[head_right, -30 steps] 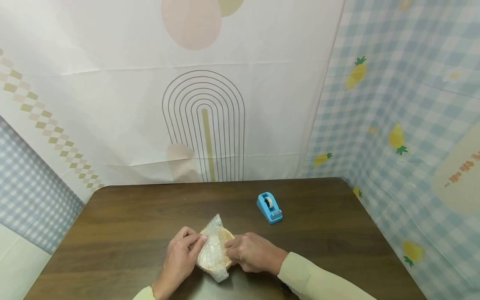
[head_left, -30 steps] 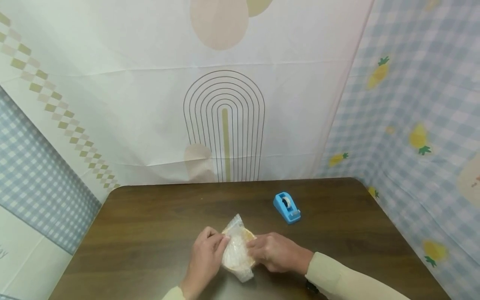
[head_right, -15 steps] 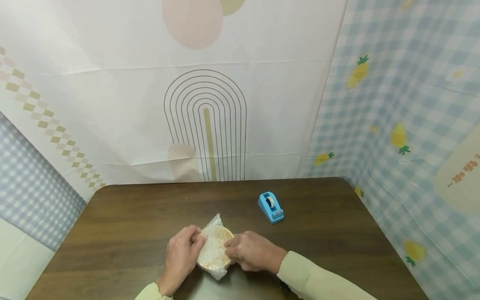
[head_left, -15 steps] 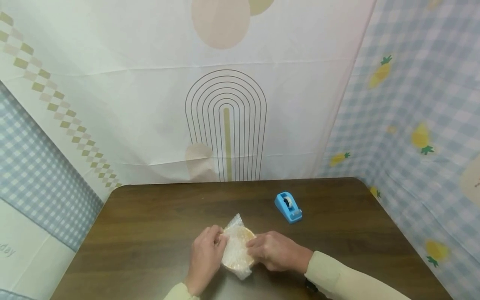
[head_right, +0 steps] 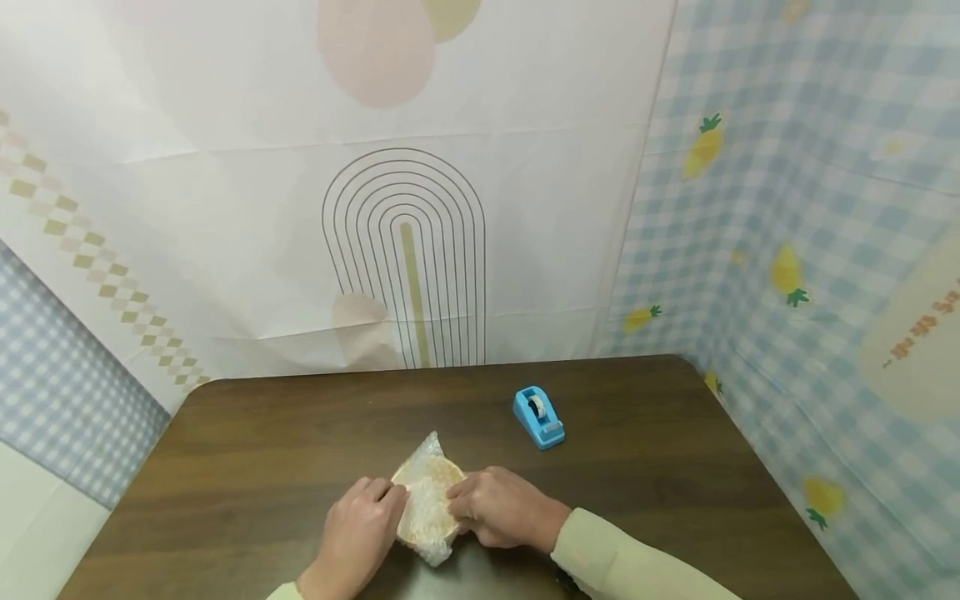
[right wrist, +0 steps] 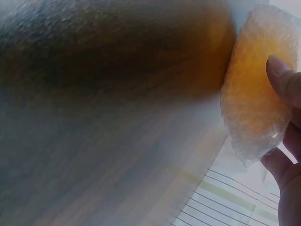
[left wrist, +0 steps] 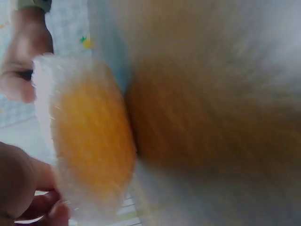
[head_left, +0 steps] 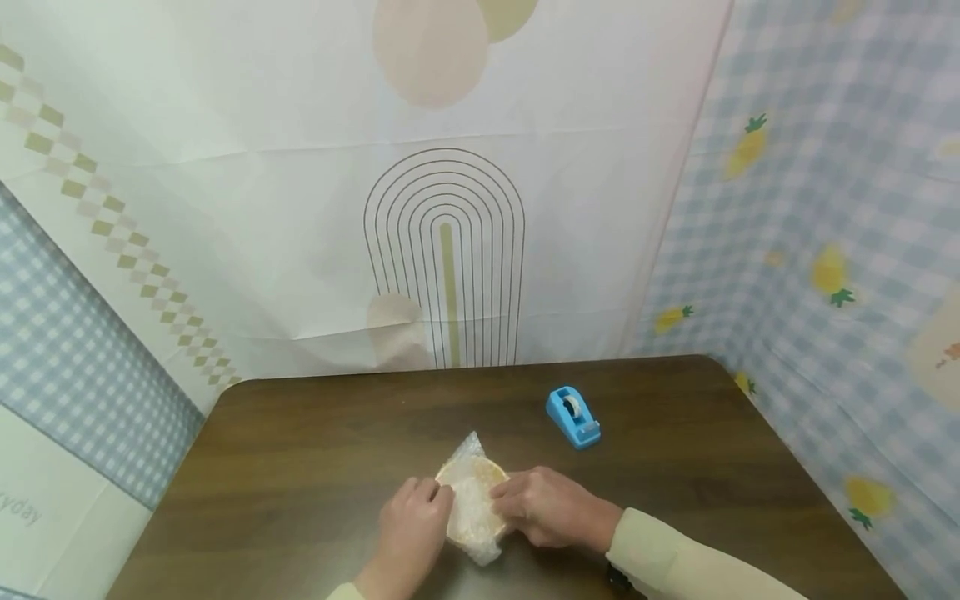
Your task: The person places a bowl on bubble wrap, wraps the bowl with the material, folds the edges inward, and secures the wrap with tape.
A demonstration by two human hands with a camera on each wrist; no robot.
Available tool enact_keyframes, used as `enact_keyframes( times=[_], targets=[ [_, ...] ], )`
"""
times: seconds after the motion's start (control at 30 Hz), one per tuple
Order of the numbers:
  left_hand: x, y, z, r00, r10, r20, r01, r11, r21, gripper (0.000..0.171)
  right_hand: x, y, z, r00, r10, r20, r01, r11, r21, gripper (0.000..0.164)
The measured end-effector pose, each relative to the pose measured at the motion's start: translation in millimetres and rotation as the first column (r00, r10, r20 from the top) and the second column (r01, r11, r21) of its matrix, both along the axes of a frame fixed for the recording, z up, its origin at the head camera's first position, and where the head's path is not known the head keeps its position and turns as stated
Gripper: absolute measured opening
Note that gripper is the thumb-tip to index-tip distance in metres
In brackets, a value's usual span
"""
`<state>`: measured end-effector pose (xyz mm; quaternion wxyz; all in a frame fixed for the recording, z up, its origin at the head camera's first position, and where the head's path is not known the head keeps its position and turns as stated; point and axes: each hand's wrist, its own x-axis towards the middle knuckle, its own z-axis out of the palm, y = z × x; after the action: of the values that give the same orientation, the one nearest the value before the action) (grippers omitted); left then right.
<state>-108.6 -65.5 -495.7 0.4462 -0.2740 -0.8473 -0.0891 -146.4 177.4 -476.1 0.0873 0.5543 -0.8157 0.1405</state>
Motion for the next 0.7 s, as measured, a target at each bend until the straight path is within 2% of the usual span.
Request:
enact_keyframes(
  times=[0.1, 0.17, 0.23, 0.33, 0.4, 0.5, 0.63, 0.7],
  targets=[
    [7.7, -10, 1.5, 0.992, -0.122, 0.036, 0.123, 0.992, -0.032, 0.011, 0.9, 1, -2.4, 1.0, -0.008, 0.005, 0.008, 1.0, 0.007, 0.009],
    [11.3, -19, 1.3, 0.978, -0.191, 0.081, 0.196, 0.979, -0.064, 0.02, 1.0, 1, -3.1, 1.0, -0.013, 0.006, 0.013, 1.0, 0.013, 0.009],
    [13.6, -28, -0.6, 0.965, -0.228, 0.127, 0.241, 0.966, -0.098, 0.034, 0.8, 2, -2.8, 1.0, -0.019, -0.001, 0.019, 1.0, 0.016, 0.009],
    [13.8, -36, -5.2, 0.954, -0.238, 0.184, 0.262, 0.957, -0.121, 0.049, 0.8, 3, -1.2, 1.0, -0.018, -0.018, 0.019, 1.0, 0.014, 0.011],
    [12.0, -38, -8.3, 0.951, -0.239, 0.197, 0.264, 0.958, -0.112, 0.049, 0.7, 3, -0.7, 0.999, -0.016, -0.032, 0.016, 1.0, 0.007, 0.012],
    [8.7, -37, -11.7, 0.954, -0.244, 0.172, 0.262, 0.961, -0.088, 0.038, 0.9, 3, -1.1, 0.999, -0.003, -0.039, 0.003, 1.0, 0.002, 0.012],
    [8.0, -36, -12.1, 0.959, -0.248, 0.137, 0.262, 0.959, -0.103, 0.044, 2.3, 3, -2.6, 0.999, -0.003, -0.033, 0.003, 1.0, 0.011, 0.013],
    [8.5, -36, -10.2, 0.957, -0.254, 0.139, 0.272, 0.954, -0.127, 0.039, 3.2, 3, -3.6, 1.0, -0.003, -0.03, 0.004, 1.0, 0.014, 0.013]
  ],
)
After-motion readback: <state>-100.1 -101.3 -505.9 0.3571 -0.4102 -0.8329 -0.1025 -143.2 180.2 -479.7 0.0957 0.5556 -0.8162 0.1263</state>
